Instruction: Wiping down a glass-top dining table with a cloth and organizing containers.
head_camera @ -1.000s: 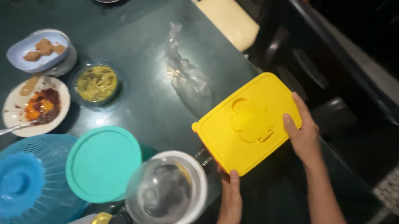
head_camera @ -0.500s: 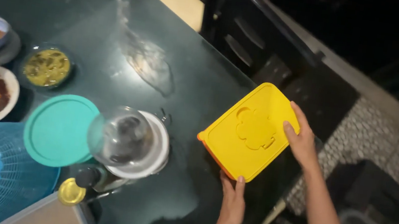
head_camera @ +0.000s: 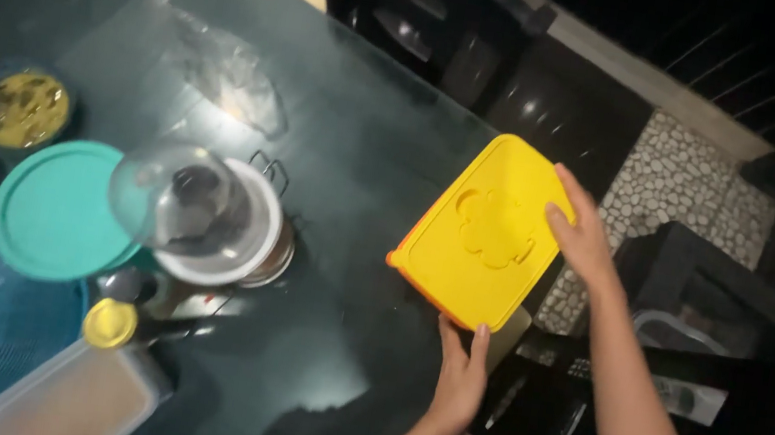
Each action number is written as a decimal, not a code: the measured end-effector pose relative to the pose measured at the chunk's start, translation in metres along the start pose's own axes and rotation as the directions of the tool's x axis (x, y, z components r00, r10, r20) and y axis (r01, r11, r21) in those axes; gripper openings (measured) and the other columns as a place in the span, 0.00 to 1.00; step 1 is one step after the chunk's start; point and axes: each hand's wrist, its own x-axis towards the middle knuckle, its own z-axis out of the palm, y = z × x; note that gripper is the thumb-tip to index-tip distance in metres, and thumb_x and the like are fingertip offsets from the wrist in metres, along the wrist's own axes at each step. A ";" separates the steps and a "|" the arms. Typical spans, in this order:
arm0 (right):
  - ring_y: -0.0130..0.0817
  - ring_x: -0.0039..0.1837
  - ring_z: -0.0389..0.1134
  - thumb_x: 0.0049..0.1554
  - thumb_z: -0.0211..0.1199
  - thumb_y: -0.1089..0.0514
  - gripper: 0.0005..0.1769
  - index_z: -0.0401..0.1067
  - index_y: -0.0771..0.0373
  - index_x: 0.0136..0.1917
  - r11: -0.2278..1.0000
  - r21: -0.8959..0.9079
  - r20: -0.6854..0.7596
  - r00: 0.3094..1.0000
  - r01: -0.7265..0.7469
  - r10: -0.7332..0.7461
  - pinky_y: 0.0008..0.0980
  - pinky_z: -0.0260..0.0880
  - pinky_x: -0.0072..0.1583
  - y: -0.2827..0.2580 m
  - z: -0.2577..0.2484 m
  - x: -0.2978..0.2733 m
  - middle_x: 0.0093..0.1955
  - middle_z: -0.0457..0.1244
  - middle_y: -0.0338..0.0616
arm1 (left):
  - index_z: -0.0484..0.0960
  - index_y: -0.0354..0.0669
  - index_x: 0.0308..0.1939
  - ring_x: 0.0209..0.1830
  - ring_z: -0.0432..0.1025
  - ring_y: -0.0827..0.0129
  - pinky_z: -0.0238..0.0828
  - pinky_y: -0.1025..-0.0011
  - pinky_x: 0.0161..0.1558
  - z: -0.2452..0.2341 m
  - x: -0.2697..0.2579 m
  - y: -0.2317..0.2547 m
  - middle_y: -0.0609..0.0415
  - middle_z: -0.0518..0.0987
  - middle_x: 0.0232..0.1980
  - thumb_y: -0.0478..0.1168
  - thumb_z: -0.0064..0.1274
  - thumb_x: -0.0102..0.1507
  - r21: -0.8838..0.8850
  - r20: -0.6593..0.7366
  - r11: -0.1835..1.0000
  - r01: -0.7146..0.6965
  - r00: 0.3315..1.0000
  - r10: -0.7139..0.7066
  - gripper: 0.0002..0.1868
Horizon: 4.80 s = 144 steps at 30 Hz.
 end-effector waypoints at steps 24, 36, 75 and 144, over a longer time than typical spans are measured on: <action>0.48 0.85 0.51 0.70 0.48 0.50 0.28 0.60 0.70 0.77 0.881 0.331 0.212 0.884 0.337 -0.417 0.40 0.48 0.82 -0.217 0.238 0.005 0.83 0.53 0.54 | 0.35 0.29 0.80 0.87 0.36 0.49 0.33 0.60 0.80 -0.198 -0.027 0.053 0.34 0.38 0.85 0.52 0.45 0.70 0.241 -0.514 0.896 -0.374 0.734 0.445 0.48; 0.34 0.72 0.64 0.67 0.55 0.49 0.30 0.62 0.67 0.76 0.684 0.729 0.366 0.858 -0.024 -0.360 0.35 0.62 0.74 -0.210 0.283 0.061 0.72 0.62 0.46 | 0.31 0.27 0.81 0.86 0.31 0.31 0.32 0.49 0.82 -0.197 -0.009 0.042 0.23 0.30 0.84 0.49 0.54 0.69 0.484 -0.445 0.751 -0.450 0.612 0.654 0.54; 0.32 0.70 0.63 0.69 0.50 0.54 0.22 0.68 0.67 0.70 0.885 0.436 0.000 0.983 -0.164 0.182 0.31 0.62 0.70 -0.098 0.122 -0.212 0.69 0.63 0.42 | 0.32 0.26 0.80 0.82 0.44 0.31 0.44 0.48 0.77 -0.132 -0.179 -0.062 0.27 0.34 0.84 0.57 0.62 0.62 0.420 -0.041 0.752 -0.508 0.817 0.575 0.64; 0.27 0.54 0.74 0.59 0.72 0.65 0.21 0.72 0.68 0.65 0.993 0.048 -0.139 0.985 0.106 -0.098 0.29 0.74 0.56 -0.312 0.217 -0.309 0.54 0.72 0.46 | 0.72 0.38 0.65 0.63 0.76 0.48 0.75 0.61 0.60 -0.271 -0.245 -0.007 0.40 0.80 0.61 0.31 0.65 0.56 0.369 -0.217 0.776 -0.511 0.765 0.606 0.34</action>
